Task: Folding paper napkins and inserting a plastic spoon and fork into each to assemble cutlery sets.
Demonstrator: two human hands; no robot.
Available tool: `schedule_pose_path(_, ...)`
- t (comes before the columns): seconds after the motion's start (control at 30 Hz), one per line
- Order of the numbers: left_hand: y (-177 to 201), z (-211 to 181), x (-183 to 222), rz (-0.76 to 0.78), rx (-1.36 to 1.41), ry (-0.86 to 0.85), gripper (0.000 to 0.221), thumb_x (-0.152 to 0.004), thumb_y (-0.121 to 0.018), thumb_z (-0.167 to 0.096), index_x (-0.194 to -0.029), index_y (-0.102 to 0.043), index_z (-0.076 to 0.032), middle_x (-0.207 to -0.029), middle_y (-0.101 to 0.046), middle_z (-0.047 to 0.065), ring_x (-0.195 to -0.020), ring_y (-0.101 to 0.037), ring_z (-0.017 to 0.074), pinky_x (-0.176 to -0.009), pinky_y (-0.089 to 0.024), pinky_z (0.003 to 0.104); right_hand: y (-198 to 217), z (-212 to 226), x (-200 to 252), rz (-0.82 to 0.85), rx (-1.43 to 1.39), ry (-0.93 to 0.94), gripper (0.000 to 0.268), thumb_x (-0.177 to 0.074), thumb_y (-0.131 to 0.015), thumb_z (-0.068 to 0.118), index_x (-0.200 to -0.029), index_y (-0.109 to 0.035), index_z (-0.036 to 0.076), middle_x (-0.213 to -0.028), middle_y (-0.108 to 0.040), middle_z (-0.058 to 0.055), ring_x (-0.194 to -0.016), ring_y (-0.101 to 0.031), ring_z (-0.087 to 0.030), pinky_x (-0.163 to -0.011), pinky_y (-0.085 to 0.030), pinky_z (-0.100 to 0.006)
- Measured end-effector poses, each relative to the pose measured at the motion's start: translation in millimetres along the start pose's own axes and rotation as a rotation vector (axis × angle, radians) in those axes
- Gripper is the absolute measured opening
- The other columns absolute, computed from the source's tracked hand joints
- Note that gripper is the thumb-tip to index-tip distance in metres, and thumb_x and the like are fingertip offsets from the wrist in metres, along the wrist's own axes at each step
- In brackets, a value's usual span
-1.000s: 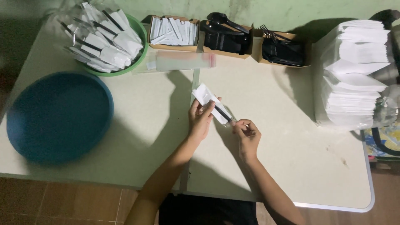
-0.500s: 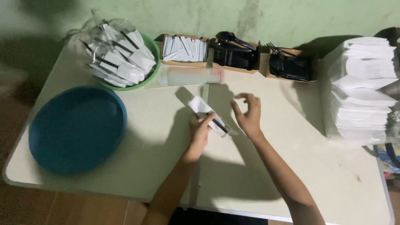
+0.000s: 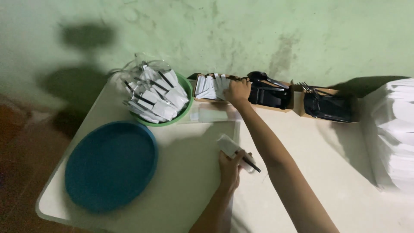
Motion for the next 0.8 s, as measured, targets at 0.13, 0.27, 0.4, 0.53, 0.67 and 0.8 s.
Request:
schedule_pose_path(0.13,2.8,11.7,-11.3,0.006,-0.027,0.022,0.058,-0.087,-0.081,-0.004,-0.132,-0.044,-0.005,-0.113,-0.052,0.011,-0.106,-0.061,0.0257,-0.097,-0.054,0.061,-19.7,-13.5,-17.9,0.021,-0.056,-0.064,0.009,-0.088,-0.065,0.022,-0.089,-0.071,0.015,-0.09,-0.073,-0.009,-0.101,-0.062,-0.035,-0.089,-0.036,-0.046)
schedule_pose_path(0.27,0.2,7.5,-6.0,0.001,-0.035,0.033,0.057,-0.085,-0.083,-0.004,-0.127,-0.045,-0.006,-0.113,-0.051,0.01,-0.109,-0.057,0.0259,-0.103,-0.051,0.06,-6.6,-11.5,-8.4,0.03,-0.15,-0.111,0.02,-0.087,-0.067,0.032,-0.088,-0.07,0.013,-0.091,-0.073,-0.012,-0.105,-0.062,-0.037,-0.092,-0.035,-0.047)
schedule_pose_path(0.4,5.5,21.5,-18.1,0.043,-0.058,0.012,0.058,-0.088,-0.084,-0.008,-0.131,-0.046,-0.007,-0.113,-0.051,0.01,-0.106,-0.058,0.0245,-0.092,-0.058,0.054,-20.3,-8.6,-13.4,0.031,-0.208,-0.118,0.014,-0.085,-0.063,0.027,-0.087,-0.062,0.013,-0.088,-0.068,-0.011,-0.107,-0.058,-0.038,-0.09,-0.035,-0.05)
schedule_pose_path(0.53,3.1,13.3,-12.9,0.037,-0.063,-0.001,0.052,-0.087,-0.083,-0.006,-0.127,-0.05,-0.007,-0.106,-0.053,0.007,-0.096,-0.059,0.0202,-0.077,-0.062,0.043,-25.9,-13.7,-12.5,0.006,-0.21,-0.151,0.007,-0.09,-0.061,0.019,-0.087,-0.059,0.013,-0.086,-0.067,-0.009,-0.108,-0.059,-0.037,-0.093,-0.033,-0.051)
schedule_pose_path(0.67,13.4,25.1,-30.2,0.023,-0.081,-0.032,0.054,-0.084,-0.085,-0.012,-0.127,-0.053,-0.008,-0.106,-0.052,0.002,-0.094,-0.056,0.015,-0.07,-0.052,0.031,20.1,-21.8,17.3,-0.11,-0.545,-0.113,0.014,-0.097,-0.064,0.026,-0.101,-0.06,0.013,-0.097,-0.07,-0.012,-0.104,-0.065,-0.04,-0.092,-0.043,-0.057)
schedule_pose_path(0.8,7.0,36.2,-28.6,0.138,0.039,0.014,0.069,-0.086,-0.09,-0.016,-0.138,-0.046,-0.007,-0.112,-0.059,0.015,-0.093,-0.069,0.0296,-0.077,-0.065,0.048,117.9,-32.0,131.7,-0.058,-1.415,0.171,0.013,-0.095,-0.071,0.005,-0.106,-0.065,0.001,-0.077,-0.066,-0.012,-0.065,-0.068,-0.022,-0.06,-0.053,-0.029)
Point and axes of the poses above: each hand's wrist, its own x-axis away from the middle knuckle, its own y-axis out of the back of the hand, z = x × y, the point moved 10 cm from there along -x, towards the middle knuckle
